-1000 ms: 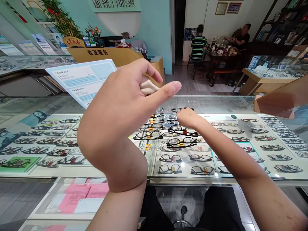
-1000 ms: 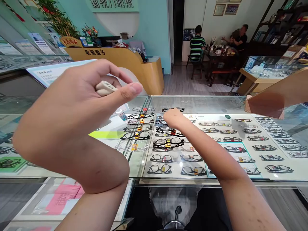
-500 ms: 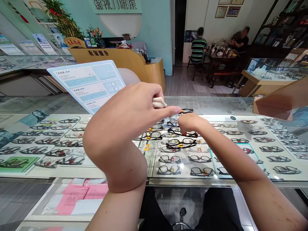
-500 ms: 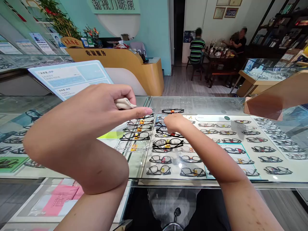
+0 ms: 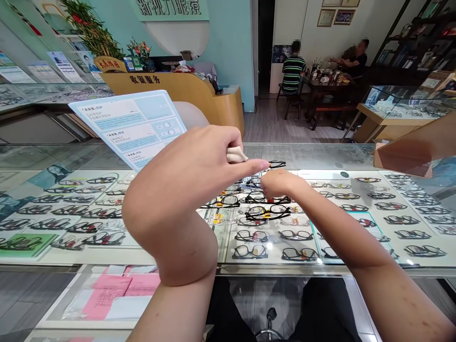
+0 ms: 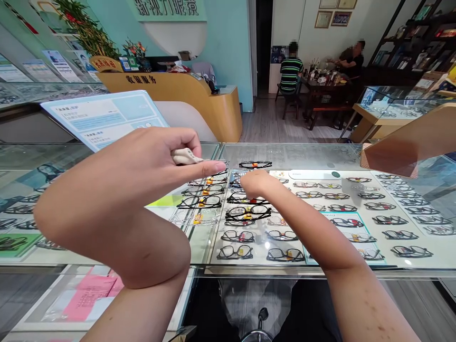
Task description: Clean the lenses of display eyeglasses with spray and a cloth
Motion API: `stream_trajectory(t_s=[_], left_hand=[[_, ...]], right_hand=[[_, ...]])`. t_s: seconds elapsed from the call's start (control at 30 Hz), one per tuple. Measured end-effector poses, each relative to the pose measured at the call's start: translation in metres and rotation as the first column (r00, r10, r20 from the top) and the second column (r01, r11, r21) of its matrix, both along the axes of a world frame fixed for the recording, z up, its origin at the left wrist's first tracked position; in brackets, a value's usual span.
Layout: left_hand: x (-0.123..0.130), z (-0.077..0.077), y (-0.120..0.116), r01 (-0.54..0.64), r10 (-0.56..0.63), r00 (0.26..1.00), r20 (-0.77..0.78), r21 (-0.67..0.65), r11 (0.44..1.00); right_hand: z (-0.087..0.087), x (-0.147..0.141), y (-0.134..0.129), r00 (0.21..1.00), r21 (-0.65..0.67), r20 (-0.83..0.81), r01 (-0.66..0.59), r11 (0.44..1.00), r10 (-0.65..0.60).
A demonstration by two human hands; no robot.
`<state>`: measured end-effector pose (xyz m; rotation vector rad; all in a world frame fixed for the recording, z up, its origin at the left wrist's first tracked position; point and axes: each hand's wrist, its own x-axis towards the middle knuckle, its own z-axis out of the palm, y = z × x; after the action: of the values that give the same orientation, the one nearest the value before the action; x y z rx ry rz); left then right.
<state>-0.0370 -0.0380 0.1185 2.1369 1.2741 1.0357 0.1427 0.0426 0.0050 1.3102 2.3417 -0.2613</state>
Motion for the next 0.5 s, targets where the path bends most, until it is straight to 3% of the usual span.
stream_trajectory(t_s=[0.13, 0.2, 0.27, 0.37, 0.5], left_hand=[[-0.002, -0.001, 0.001, -0.014, 0.013, 0.999, 0.045, 0.025, 1.000], [0.001, 0.004, -0.001, -0.026, 0.031, 0.993, -0.115, 0.046, 0.999], [0.005, 0.011, -0.006, -0.084, 0.091, 0.937, -0.338, 0.036, 0.996], [0.012, 0.021, -0.013, -0.162, 0.145, 0.852, -0.503, 0.009, 0.987], [0.014, 0.022, -0.016, -0.156, 0.136, 0.841, -0.523, 0.006, 0.988]], right_hand=[[0.003, 0.015, 0.011, 0.992, 0.129, -0.087, 0.106, 0.986, -0.095], [0.002, 0.025, 0.020, 0.987, 0.238, -0.114, 0.142, 0.961, -0.118], [-0.003, 0.032, 0.028, 0.987, 0.294, -0.115, 0.140, 0.945, -0.110], [-0.013, 0.035, 0.037, 0.990, 0.270, -0.109, 0.119, 0.956, -0.093], [-0.025, 0.031, 0.042, 0.992, 0.214, -0.114, 0.073, 0.974, -0.049]])
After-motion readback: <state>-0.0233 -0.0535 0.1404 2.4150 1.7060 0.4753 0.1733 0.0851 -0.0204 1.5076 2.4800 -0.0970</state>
